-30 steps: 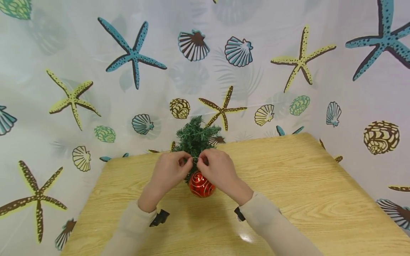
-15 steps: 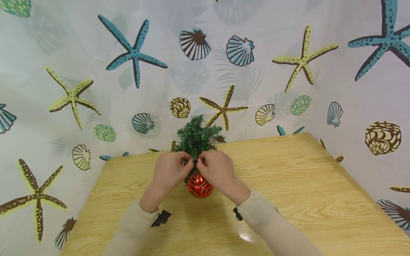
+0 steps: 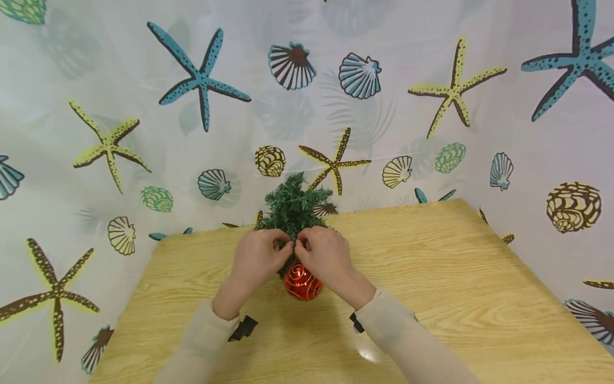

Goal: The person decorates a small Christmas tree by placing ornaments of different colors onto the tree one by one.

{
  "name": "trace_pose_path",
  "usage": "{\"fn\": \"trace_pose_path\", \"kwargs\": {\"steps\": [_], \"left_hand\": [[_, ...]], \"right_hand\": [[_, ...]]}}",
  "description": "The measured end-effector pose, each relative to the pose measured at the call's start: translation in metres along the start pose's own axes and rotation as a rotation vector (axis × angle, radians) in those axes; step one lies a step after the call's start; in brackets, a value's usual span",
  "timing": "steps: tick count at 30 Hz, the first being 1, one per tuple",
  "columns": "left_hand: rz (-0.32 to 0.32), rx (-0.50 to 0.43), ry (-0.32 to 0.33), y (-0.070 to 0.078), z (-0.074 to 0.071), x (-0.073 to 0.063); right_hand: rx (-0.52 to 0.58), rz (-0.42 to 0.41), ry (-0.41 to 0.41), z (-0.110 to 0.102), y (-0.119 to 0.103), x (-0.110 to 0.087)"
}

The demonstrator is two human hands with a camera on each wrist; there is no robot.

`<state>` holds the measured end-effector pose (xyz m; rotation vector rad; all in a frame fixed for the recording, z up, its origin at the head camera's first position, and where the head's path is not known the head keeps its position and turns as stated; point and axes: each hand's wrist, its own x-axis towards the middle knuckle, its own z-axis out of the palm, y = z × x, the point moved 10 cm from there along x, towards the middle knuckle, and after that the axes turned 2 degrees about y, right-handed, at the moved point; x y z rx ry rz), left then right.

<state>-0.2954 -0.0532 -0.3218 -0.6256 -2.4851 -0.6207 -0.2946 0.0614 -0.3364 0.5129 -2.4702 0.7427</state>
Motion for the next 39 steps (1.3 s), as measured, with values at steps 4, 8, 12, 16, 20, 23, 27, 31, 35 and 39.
{"fn": "trace_pose_path", "kwargs": {"steps": [4, 8, 12, 16, 20, 23, 27, 31, 35, 39], "left_hand": [[0.000, -0.009, 0.008, -0.001, -0.001, -0.001], [-0.005, -0.019, 0.012, -0.002, 0.000, -0.001], [0.000, -0.037, 0.025, -0.002, -0.001, -0.002], [0.015, -0.046, 0.046, -0.001, -0.001, -0.004], [0.035, -0.064, 0.042, -0.002, 0.001, -0.006], [0.048, -0.086, 0.041, -0.002, 0.001, -0.006], [0.060, -0.128, 0.060, -0.004, -0.004, -0.006], [0.069, -0.161, 0.117, -0.011, -0.015, -0.006], [0.048, -0.171, 0.213, -0.027, -0.035, -0.005], [-0.008, -0.165, 0.287, -0.049, -0.053, -0.002]], "right_hand": [[0.019, -0.009, 0.008, -0.002, 0.001, -0.001], [0.062, -0.023, 0.017, -0.004, 0.002, -0.002], [0.088, -0.046, 0.009, -0.004, 0.002, -0.003], [0.095, -0.067, -0.008, -0.004, 0.002, -0.004], [0.122, -0.082, -0.005, -0.006, 0.005, -0.005], [0.159, -0.093, 0.024, -0.011, 0.007, -0.006], [0.197, -0.143, 0.098, -0.023, 0.008, -0.006], [0.196, -0.190, 0.179, -0.036, 0.014, -0.006], [0.162, -0.172, 0.214, -0.047, 0.032, -0.003], [0.108, -0.108, 0.196, -0.058, 0.055, 0.002]]}}
